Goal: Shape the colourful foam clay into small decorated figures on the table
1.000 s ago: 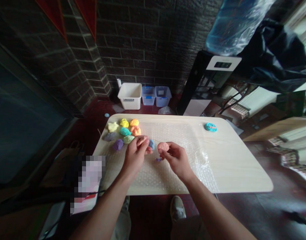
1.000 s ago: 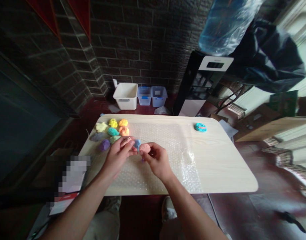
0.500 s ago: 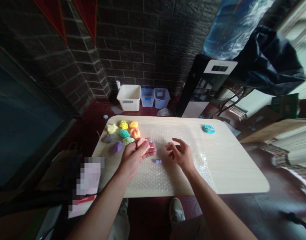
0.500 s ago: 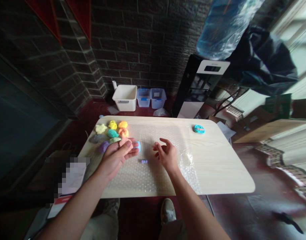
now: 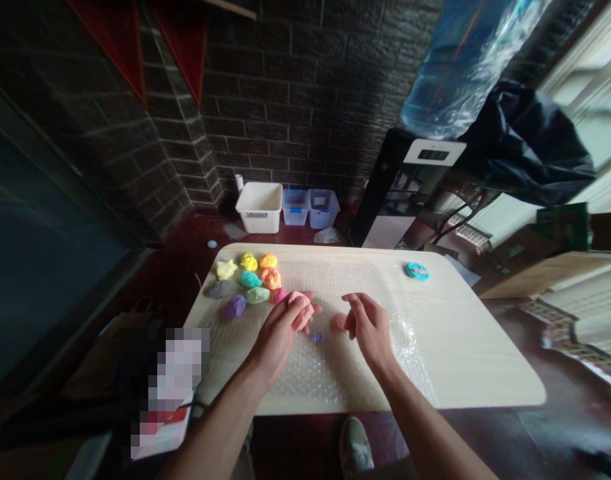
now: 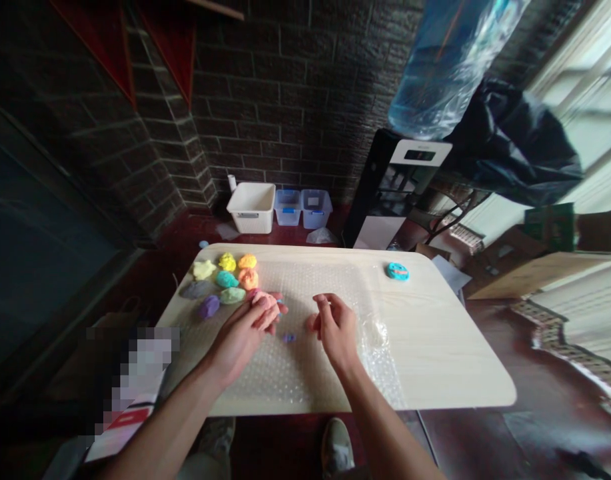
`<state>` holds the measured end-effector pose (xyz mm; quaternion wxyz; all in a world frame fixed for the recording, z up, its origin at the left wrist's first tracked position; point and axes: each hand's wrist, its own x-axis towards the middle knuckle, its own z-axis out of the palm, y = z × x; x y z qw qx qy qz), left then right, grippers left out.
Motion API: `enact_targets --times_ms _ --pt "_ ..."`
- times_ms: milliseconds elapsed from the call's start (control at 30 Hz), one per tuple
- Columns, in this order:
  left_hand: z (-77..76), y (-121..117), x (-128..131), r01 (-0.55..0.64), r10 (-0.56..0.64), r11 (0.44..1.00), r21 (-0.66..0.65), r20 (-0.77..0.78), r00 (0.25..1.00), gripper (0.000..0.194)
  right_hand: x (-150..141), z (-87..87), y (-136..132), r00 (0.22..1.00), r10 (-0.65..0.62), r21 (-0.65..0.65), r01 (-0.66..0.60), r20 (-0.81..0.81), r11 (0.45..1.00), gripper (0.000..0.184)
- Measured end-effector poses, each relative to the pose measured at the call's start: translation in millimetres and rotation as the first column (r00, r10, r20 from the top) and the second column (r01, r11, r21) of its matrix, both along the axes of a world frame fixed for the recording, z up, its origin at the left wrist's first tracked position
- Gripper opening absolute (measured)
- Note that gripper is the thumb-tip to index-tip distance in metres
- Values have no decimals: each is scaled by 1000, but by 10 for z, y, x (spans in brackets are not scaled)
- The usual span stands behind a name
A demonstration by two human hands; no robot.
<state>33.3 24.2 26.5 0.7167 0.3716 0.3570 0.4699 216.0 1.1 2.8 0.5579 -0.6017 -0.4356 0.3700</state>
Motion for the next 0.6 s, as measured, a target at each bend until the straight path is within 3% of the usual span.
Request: enact_targets --times_ms 67,133,200,400,600 --pt "-44 -8 49 -46 50 995 92 -46 998 25 -117 40 -61 986 133 2 -133 -104 991 46" --pt "-85 -37 113 -19 30 988 152 -67 997 30 -242 59 -115 939 287 11 -290 -189 957 41" --pt "-110 -69 177 12 1 986 165 -75 997 35 -330 59 -137 902 358 53 -356 -239 933 40" --pt "-78 -61 208 -45 67 972 232 -88 994 28 -284 85 -79 847 403 122 -385 -346 915 29" --pt "-2 3 127 -13 10 992 124 22 1000 32 -227 112 -86 732 463 91 -487 -499 868 19"
